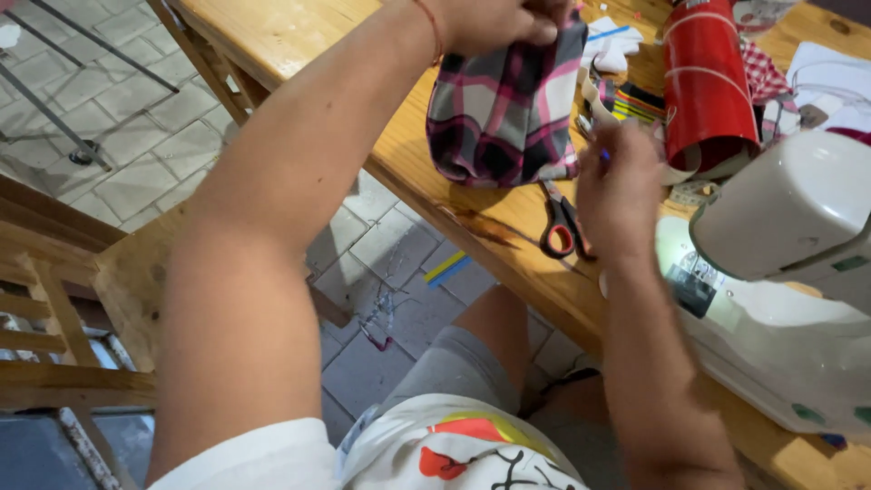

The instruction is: Trimming loose threads from plaid pants using scissors and inspecting the garment for quality control.

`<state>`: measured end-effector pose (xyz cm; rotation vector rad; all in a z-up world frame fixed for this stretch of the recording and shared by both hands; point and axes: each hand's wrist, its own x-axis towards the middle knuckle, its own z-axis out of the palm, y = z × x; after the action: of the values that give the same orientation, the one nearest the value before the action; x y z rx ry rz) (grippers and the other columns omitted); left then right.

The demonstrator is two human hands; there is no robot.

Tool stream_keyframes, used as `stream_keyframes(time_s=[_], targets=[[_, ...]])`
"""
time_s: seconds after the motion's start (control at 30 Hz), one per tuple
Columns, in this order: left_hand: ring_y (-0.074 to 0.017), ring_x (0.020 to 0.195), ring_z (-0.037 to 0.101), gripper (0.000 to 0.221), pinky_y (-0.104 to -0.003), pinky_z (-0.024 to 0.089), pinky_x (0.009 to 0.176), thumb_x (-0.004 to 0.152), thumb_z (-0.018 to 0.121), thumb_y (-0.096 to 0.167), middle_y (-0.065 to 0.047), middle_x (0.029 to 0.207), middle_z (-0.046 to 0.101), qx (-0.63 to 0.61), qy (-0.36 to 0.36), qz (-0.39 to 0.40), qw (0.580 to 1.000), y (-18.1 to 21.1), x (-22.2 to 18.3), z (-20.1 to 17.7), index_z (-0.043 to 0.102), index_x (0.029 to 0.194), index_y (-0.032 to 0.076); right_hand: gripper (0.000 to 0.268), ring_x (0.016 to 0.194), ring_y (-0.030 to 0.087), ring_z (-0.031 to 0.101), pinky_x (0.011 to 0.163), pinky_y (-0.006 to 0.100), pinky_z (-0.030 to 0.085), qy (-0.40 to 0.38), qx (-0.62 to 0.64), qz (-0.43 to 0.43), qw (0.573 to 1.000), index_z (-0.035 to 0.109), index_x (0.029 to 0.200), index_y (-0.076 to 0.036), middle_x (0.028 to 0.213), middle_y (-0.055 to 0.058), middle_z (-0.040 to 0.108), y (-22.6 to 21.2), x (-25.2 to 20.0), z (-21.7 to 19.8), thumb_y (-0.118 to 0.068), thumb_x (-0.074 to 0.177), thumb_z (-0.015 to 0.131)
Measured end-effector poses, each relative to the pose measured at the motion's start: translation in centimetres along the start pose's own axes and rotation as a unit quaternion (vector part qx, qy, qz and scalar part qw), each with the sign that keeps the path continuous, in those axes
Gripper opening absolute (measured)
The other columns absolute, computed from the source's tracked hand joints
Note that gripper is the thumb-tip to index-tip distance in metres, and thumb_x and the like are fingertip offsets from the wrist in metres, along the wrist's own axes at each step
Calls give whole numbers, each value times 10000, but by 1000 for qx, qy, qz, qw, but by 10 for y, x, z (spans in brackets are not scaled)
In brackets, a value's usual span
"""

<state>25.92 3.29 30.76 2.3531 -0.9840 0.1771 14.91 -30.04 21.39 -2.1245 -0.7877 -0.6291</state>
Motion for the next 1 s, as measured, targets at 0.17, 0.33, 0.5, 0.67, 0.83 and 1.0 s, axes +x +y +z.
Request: stream_keyframes(time_s=[0.17, 0.33, 0.5, 0.67, 0.83, 1.0], targets=[[-284, 1127, 753, 143, -452, 569, 1047, 1094, 804, -38, -75, 1199, 809, 31, 0, 94, 995, 129, -38, 21, 812, 1166, 85, 556, 1060, 395, 687, 761, 457, 615, -43, 65, -149, 986, 707, 1599, 90, 1502, 320, 700, -54, 22, -68, 210, 1058, 752], [-273, 936, 761, 104, -422, 566, 849, 1116, 835, -54, -63, 1026, 831, 42, -17, 160, 986, 161, -64, 45, 829, 1130, 50, 248, 1085, 348, 791, 943, 464, 619, -136, 93, -176, 970, 881, 1247, 55, 1231, 187, 851, -30, 12, -61, 190, 1048, 823], [-324, 792, 644, 302, -486, 438, 721, 1081, 974, 183, -37, 854, 716, 142, -66, 55, 986, 143, -88, 53, 676, 1052, 144, 215, 829, 296, 642, 756, 443, 479, -198, 13, -88, 976, 806, 1280, -60, 965, 110, 779, -23, -4, -71, 59, 1107, 764], [-344, 716, 650, 213, -505, 472, 790, 1045, 907, 124, -18, 759, 694, 239, -51, 85, 966, 143, -115, 56, 728, 943, 175, 246, 923, 370, 790, 763, 514, 572, -214, -34, -182, 959, 891, 1362, -55, 1109, 126, 860, -20, -16, -83, 8, 1148, 788], [-239, 993, 697, 322, -426, 479, 903, 1156, 924, 306, 25, 995, 828, 322, -25, 112, 940, 193, -143, 60, 773, 884, 221, 261, 818, 381, 655, 775, 527, 531, -231, -135, -275, 924, 778, 1124, -66, 980, 88, 752, -18, -37, -91, 148, 1007, 685], [-279, 1108, 656, 232, -414, 550, 948, 1283, 629, -6, -81, 1295, 690, 378, 125, 219, 891, 198, -173, 76, 660, 1077, 97, 322, 911, 314, 688, 906, 447, 588, -130, -203, -349, 906, 822, 1208, -56, 1231, 119, 870, -7, -52, -100, 202, 1167, 635]])
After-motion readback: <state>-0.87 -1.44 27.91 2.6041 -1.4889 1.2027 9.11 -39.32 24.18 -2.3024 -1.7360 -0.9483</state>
